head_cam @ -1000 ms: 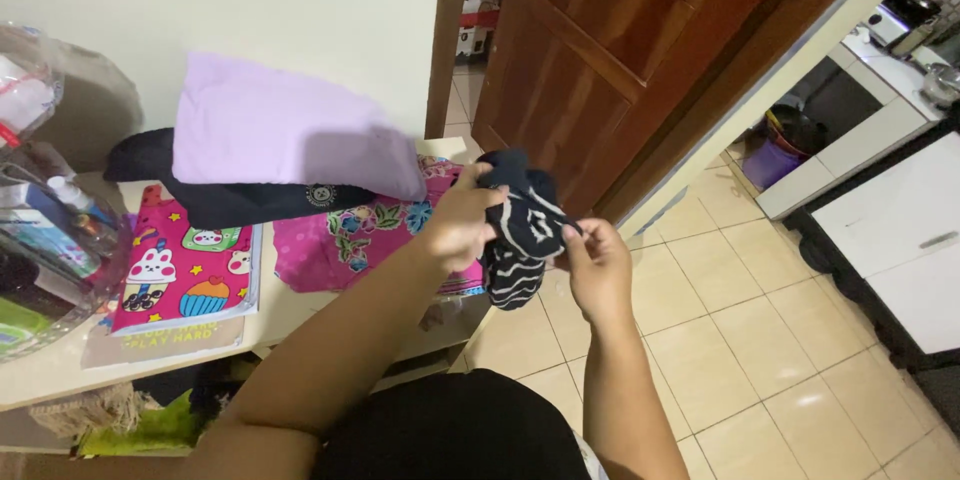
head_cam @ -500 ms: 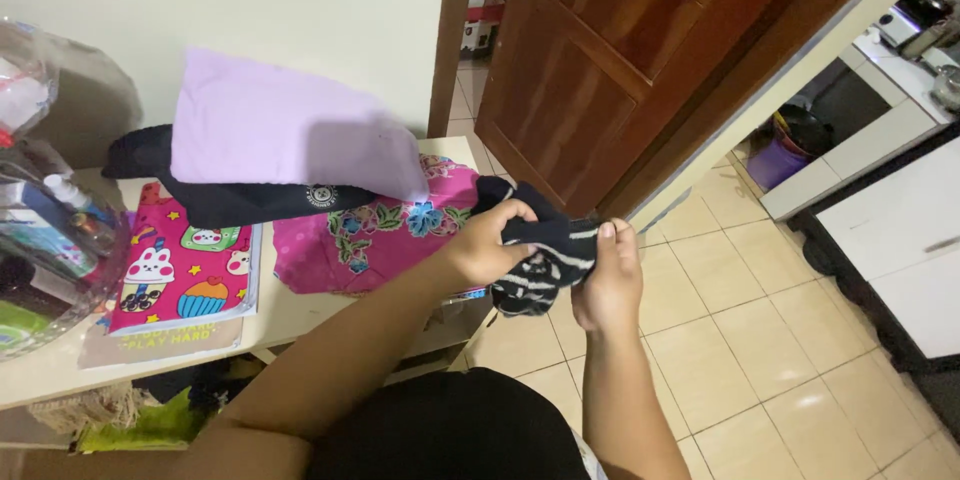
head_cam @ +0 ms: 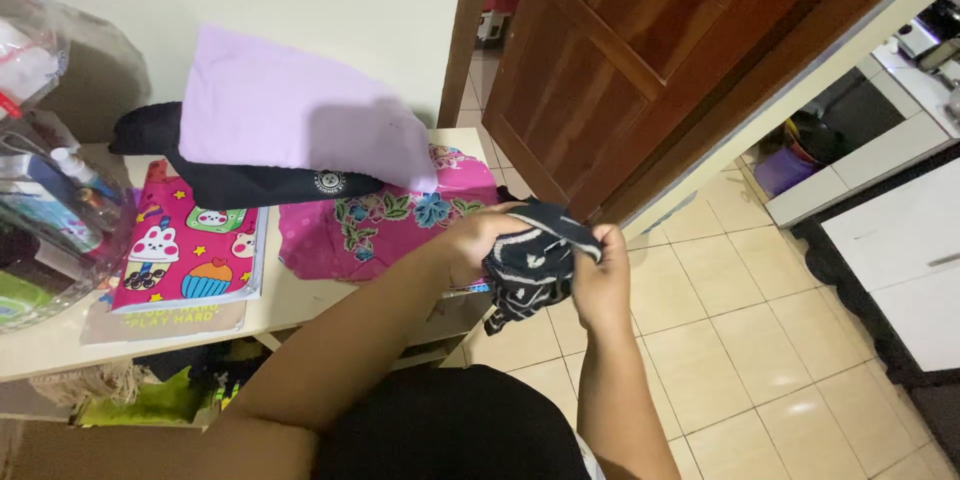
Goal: Picking up and organizing various clothes and items in a bedroom.
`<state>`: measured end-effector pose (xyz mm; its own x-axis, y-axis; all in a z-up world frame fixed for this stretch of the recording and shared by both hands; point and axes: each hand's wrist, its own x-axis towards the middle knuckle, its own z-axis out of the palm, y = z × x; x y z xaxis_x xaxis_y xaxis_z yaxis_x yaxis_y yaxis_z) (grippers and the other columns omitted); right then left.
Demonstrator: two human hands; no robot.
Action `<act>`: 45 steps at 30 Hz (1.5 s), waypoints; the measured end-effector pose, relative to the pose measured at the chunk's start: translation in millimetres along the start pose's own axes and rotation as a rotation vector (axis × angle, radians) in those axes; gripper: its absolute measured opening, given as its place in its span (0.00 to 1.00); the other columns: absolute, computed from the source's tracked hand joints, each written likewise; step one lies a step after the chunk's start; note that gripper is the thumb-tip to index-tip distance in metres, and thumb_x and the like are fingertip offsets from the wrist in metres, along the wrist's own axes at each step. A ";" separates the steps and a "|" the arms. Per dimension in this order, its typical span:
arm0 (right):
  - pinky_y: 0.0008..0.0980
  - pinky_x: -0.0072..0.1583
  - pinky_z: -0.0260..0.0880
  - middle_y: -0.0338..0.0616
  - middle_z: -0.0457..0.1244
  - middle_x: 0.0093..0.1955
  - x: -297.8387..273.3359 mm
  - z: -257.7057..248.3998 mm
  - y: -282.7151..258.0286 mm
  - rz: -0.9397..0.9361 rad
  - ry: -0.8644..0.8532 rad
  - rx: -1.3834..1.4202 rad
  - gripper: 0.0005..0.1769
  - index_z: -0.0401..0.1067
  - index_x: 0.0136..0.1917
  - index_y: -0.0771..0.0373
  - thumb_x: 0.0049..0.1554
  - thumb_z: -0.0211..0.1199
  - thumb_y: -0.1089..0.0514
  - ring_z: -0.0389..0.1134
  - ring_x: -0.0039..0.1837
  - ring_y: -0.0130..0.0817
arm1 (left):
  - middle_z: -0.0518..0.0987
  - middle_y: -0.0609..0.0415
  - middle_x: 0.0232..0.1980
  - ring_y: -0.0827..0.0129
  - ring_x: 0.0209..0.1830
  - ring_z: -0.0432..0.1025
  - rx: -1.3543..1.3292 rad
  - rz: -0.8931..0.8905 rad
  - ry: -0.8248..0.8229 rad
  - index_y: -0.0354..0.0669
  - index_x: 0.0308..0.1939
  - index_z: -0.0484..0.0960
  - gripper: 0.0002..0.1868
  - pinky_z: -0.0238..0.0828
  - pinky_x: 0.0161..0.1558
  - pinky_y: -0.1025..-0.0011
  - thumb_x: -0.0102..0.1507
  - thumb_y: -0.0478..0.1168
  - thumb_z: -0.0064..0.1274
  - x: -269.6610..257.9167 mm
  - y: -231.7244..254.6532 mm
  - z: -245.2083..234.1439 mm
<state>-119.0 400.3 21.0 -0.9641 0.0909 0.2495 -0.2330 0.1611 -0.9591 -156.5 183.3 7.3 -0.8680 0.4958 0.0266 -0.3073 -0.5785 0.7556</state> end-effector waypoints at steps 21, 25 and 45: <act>0.39 0.52 0.72 0.50 0.67 0.53 -11.7 -12.5 11.0 0.313 -0.201 0.551 0.13 0.63 0.60 0.66 0.62 0.57 0.70 0.69 0.51 0.38 | 0.82 0.41 0.55 0.60 0.52 0.78 -0.228 0.017 -0.339 0.23 0.61 0.76 0.32 0.77 0.56 0.64 0.66 0.51 0.54 -26.8 20.4 22.9; 0.44 0.61 0.74 0.54 0.68 0.57 -4.9 -22.1 -28.2 0.453 -0.233 0.823 0.18 0.65 0.63 0.69 0.58 0.54 0.66 0.71 0.58 0.43 | 0.83 0.44 0.51 0.60 0.47 0.80 0.030 -0.263 0.017 0.35 0.67 0.70 0.32 0.78 0.51 0.64 0.57 0.36 0.57 -25.6 30.7 58.3; 0.31 0.51 0.65 0.44 0.62 0.50 10.6 -28.8 45.9 0.085 0.006 0.140 0.18 0.63 0.56 0.64 0.54 0.60 0.75 0.64 0.51 0.32 | 0.68 0.44 0.73 0.57 0.67 0.70 -0.456 -0.108 -0.253 0.49 0.85 0.44 0.46 0.67 0.68 0.59 0.66 0.32 0.49 -13.7 -4.0 45.1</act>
<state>-136.3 437.0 -16.5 -0.9804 0.1047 0.1671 -0.1665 0.0142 -0.9859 -125.9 208.1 33.5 -0.7181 0.6764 0.1635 -0.5772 -0.7102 0.4032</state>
